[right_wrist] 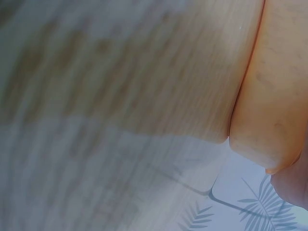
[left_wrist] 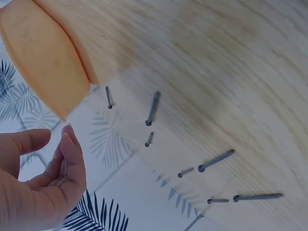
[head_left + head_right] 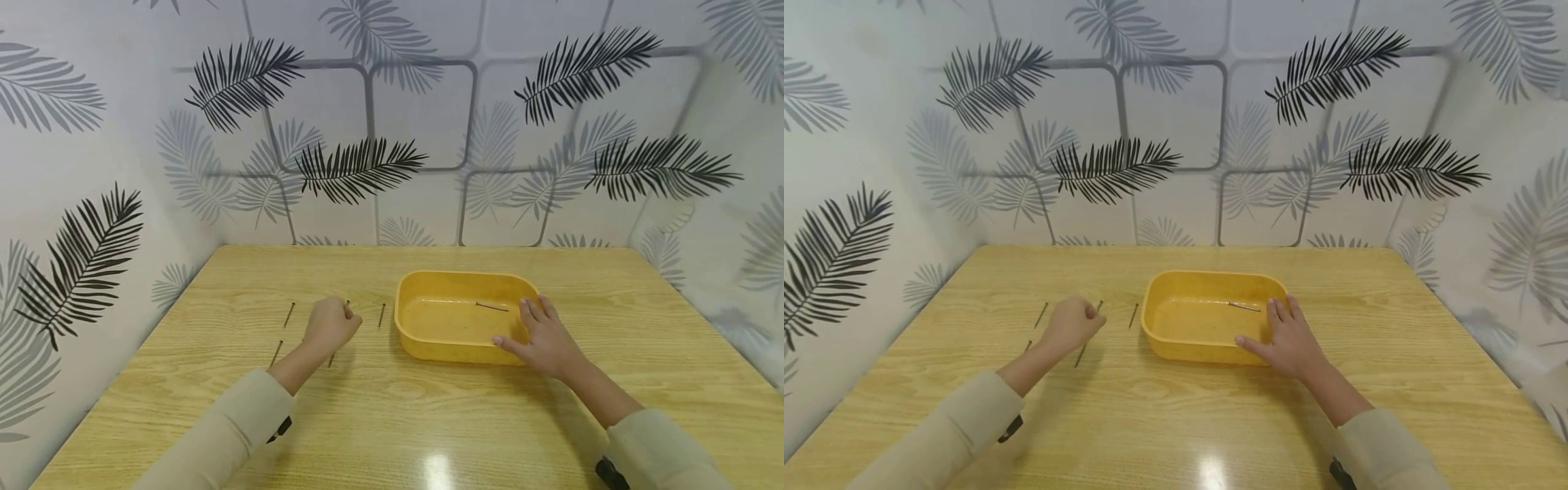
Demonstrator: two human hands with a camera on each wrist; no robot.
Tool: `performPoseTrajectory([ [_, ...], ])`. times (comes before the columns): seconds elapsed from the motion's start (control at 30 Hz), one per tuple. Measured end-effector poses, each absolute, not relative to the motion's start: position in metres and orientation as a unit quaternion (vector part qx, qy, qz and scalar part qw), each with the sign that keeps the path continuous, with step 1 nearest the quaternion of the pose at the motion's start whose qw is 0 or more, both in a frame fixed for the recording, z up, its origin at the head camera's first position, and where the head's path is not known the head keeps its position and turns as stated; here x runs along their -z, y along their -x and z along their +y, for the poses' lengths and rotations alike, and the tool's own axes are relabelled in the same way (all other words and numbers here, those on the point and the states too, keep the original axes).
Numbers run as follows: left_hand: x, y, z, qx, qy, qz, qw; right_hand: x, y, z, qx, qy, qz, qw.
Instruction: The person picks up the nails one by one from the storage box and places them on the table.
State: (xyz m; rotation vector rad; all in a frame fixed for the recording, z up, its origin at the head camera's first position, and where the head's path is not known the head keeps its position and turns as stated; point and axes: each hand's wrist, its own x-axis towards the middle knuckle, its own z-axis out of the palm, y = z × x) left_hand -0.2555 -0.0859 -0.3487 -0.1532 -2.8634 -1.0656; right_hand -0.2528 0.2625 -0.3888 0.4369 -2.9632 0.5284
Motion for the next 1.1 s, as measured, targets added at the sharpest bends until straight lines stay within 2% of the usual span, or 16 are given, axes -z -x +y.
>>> performPoseTrajectory([
  [1.1,0.333,0.269,-0.021,0.381,0.063,-0.922,0.030,0.386,0.249,0.261,-0.173,-0.148,-0.972,0.056],
])
